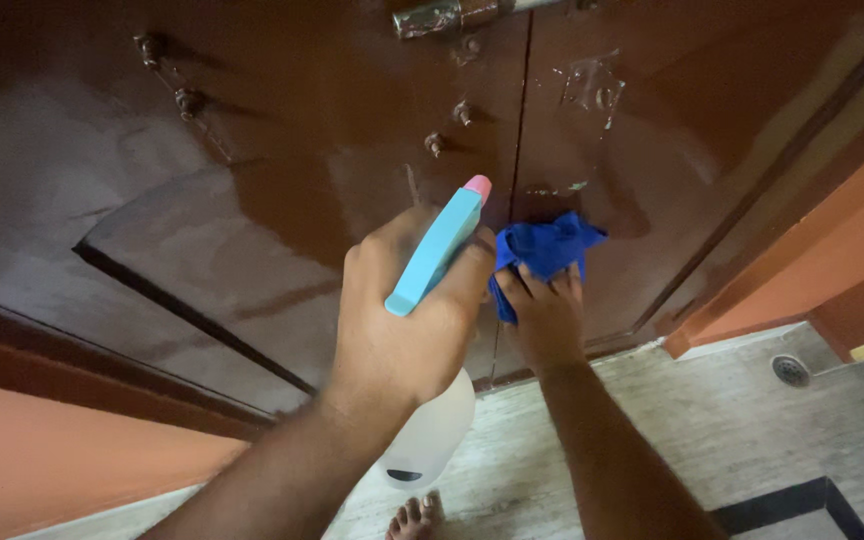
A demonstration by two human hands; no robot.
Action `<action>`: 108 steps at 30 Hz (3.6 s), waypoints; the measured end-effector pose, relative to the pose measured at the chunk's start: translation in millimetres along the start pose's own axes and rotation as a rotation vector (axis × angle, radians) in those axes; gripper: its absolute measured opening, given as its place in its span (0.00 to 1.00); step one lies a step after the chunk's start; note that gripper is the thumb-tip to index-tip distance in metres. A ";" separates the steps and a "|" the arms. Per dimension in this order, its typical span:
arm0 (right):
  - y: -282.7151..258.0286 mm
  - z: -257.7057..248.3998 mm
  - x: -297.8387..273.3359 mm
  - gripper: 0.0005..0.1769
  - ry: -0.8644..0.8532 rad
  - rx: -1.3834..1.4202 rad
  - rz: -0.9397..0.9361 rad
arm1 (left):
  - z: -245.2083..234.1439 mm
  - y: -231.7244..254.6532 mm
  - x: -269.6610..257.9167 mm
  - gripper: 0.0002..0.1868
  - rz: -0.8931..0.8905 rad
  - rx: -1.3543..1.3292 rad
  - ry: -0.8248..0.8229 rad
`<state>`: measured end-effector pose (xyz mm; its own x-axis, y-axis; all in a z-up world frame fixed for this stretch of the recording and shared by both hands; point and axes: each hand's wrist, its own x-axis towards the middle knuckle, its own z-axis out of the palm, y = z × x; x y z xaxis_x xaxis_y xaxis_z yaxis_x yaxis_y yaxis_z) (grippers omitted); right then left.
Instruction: The person sprays a cleaning solution onto a brown wooden door and wipes it with a blue cloth. They systematically clean the door surface, including the handle and lock area, and then move to clean the adjacent door frame.
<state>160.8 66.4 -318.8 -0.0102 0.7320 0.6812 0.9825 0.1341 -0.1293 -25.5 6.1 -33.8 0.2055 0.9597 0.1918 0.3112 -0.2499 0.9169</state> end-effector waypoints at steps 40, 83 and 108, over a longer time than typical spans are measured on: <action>-37.6 -29.7 77.3 0.27 0.215 0.134 0.083 | -0.2 10.4 0.9 0.10 -0.076 -0.018 -0.071; -88.5 -43.8 83.5 0.30 0.375 0.268 0.104 | -17.2 -15.9 -7.9 0.10 0.028 -0.136 0.005; -54.0 2.7 23.7 0.32 0.386 0.533 0.368 | 27.4 -113.9 -2.2 0.10 -0.031 -0.115 0.094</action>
<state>106.9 78.3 -297.6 0.4635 0.5186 0.7185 0.6860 0.3031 -0.6614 -36.0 28.9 -148.2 0.1078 0.9759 0.1898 0.2067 -0.2087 0.9559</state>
